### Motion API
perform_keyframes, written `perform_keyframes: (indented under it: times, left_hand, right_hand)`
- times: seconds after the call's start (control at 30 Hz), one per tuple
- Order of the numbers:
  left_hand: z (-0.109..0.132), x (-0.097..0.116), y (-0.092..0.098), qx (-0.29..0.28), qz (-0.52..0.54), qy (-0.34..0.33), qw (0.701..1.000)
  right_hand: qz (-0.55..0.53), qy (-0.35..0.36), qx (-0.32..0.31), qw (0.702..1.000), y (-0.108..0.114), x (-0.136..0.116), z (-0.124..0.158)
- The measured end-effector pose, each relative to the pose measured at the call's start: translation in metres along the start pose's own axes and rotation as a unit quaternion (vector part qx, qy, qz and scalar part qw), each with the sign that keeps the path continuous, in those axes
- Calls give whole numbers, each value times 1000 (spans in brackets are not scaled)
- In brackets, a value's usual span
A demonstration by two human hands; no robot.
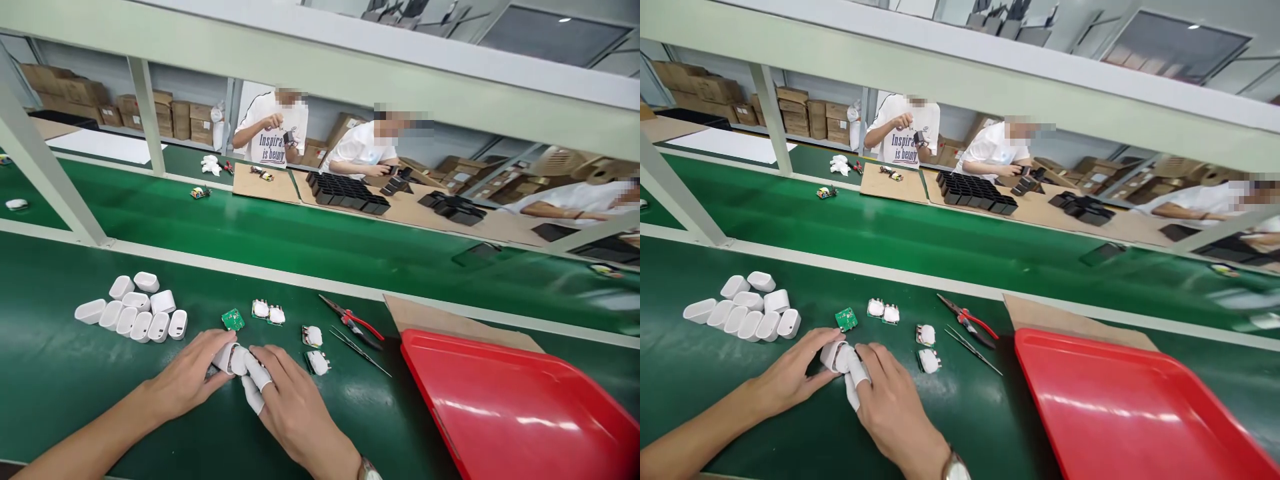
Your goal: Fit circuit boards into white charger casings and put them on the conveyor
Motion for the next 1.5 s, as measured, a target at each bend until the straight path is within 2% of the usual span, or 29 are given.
perform_keyframes:
  times: [0.2, 0.37, 0.47, 0.63, 0.77, 0.9, 1.03, 1.13, 1.2, 1.27, 1.33, 1.43, 1.5]
  left_hand:
    - [-2, 2, 1, -7, 5, 12, 1000]
    - [1, 4, 1, -61, 22, 51, 997]
    - [-1, 5, 3, -77, 16, 51, 996]
    - [-6, 8, 12, -24, -18, -3, 1000]
    - [-7, 17, 16, 20, -143, -56, 988]
    - [-10, 22, 22, 30, -151, -54, 987]
    - [-18, 26, 25, 10, -127, -29, 991]
    - [-22, 34, 26, -8, -124, -21, 992]
    - [-26, 37, 27, -38, -114, -7, 993]
    - [-37, 36, 34, -71, -96, 9, 993]
    - [-59, 29, 53, -71, -88, 18, 993]
    - [-112, 5, 98, 17, -149, 32, 988]
    - [-151, -25, 122, 36, -206, 101, 973]
  right_hand:
    - [-25, 5, -50, 998, -6, 0, -6]
    - [-106, -15, -56, 993, -7, 6, -14]
    - [-150, -35, -67, 986, -9, 14, -18]
    - [-186, 3, -84, 979, -27, 14, -24]
    - [-217, -14, -76, 973, -36, 23, -25]
    - [-185, -78, -36, 979, -24, 56, -16]
    - [-114, -108, 12, 988, -4, 89, -6]
    - [-99, -109, 12, 989, 2, 95, -3]
    - [-104, -108, -19, 989, 0, 90, -1]
    - [-120, -97, -75, 985, -7, 80, 1]
    - [-134, -81, -138, 978, -16, 69, 5]
    - [-136, -72, -188, 970, -27, 60, 9]
    - [-159, -74, -185, 967, -30, 59, 11]
Point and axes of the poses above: each hand's wrist, its own z-axis away from the middle knuckle, its own y-axis out of the back of the hand, x = y × z, the point moved 5 cm from there along -z, towards the middle knuckle, and after that the axes turned 8 degrees about -x, right-handed, at the moved point
